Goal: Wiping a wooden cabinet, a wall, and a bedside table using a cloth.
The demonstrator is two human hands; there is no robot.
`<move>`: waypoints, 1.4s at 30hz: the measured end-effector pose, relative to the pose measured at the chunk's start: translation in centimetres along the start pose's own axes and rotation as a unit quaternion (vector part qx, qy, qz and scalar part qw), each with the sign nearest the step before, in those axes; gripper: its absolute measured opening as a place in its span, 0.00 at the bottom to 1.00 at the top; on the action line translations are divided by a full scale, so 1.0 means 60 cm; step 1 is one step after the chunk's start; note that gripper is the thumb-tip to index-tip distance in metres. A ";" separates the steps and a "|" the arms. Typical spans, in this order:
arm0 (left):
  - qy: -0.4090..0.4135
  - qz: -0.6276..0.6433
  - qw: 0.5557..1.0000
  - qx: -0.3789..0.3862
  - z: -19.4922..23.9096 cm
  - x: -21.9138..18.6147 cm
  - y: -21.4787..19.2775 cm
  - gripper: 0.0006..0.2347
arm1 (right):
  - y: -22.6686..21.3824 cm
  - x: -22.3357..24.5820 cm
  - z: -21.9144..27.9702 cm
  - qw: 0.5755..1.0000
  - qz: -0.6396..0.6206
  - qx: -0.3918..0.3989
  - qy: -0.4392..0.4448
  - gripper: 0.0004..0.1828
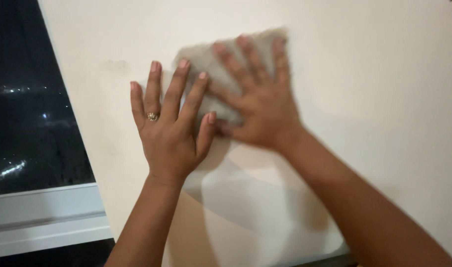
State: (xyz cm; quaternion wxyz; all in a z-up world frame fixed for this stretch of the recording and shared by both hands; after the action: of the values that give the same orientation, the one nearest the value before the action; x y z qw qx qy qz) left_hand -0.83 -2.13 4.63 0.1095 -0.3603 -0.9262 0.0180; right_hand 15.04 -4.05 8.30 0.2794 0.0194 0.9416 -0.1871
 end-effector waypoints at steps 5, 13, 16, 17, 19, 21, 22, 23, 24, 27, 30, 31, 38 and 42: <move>0.016 -0.027 0.999 0.011 -0.008 -0.013 -0.005 0.20 | -0.039 -0.063 0.001 0.996 0.005 0.022 0.087 0.42; 0.022 -0.012 1.000 -0.005 -0.006 -0.020 -0.008 0.17 | 0.025 -0.006 0.154 0.990 0.061 0.105 0.078 0.45; 0.022 -0.020 0.999 -0.011 -0.008 -0.022 -0.010 0.16 | 0.029 0.020 0.238 0.990 0.015 0.100 -0.094 0.41; 0.020 -0.026 0.999 -0.005 -0.009 -0.021 -0.007 0.16 | 0.035 0.008 0.256 0.976 -0.005 0.122 -0.182 0.41; 0.016 -0.036 0.999 0.002 -0.008 -0.022 -0.007 0.17 | 0.024 -0.029 0.251 0.952 -0.026 0.141 -0.271 0.41; 0.022 -0.030 0.999 -0.013 -0.009 -0.024 -0.010 0.17 | -0.008 -0.094 0.191 0.978 -0.025 0.101 -0.179 0.43; 0.025 -0.033 0.999 -0.013 -0.010 -0.026 -0.012 0.17 | -0.019 -0.110 0.172 0.979 -0.026 0.097 -0.177 0.43; 0.020 -0.032 0.999 -0.006 -0.012 -0.027 -0.013 0.17 | -0.028 -0.144 0.149 0.993 -0.009 0.103 -0.064 0.45; 0.014 -0.029 0.999 0.002 -0.013 -0.029 -0.012 0.17 | -0.040 -0.179 0.132 0.993 0.007 0.109 0.050 0.48; 0.021 -0.035 0.999 -0.004 -0.013 -0.029 -0.012 0.16 | -0.038 -0.163 0.114 0.990 0.017 0.064 0.128 0.48; 0.009 -0.037 0.999 -0.008 -0.013 -0.027 -0.012 0.17 | -0.007 -0.099 0.145 0.988 0.042 0.120 0.086 0.50; 0.005 -0.038 0.999 -0.013 -0.012 -0.027 -0.013 0.17 | -0.007 -0.078 0.165 0.989 0.044 0.118 0.080 0.50; 0.003 -0.030 0.999 -0.024 -0.008 -0.019 -0.011 0.16 | -0.010 -0.088 0.198 0.954 -0.016 0.137 -0.267 0.43; 0.010 -0.034 0.999 -0.029 -0.008 -0.021 -0.011 0.15 | -0.046 -0.195 0.120 0.995 0.032 0.089 -0.019 0.44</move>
State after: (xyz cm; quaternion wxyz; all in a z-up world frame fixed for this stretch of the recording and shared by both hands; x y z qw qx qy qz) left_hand -0.30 -3.50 4.94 0.1089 -0.3321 -0.9368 -0.0160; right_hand 28.27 -8.44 9.91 0.3006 0.0706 0.9145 -0.2614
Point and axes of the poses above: each hand's wrist, its own z-axis away from the middle knuckle, its own y-axis out of the palm, x = y × z, the point moved 5 cm from there along -z, towards the middle knuckle, and after that the axes turned 11 degrees about x, right-handed, at the moved point
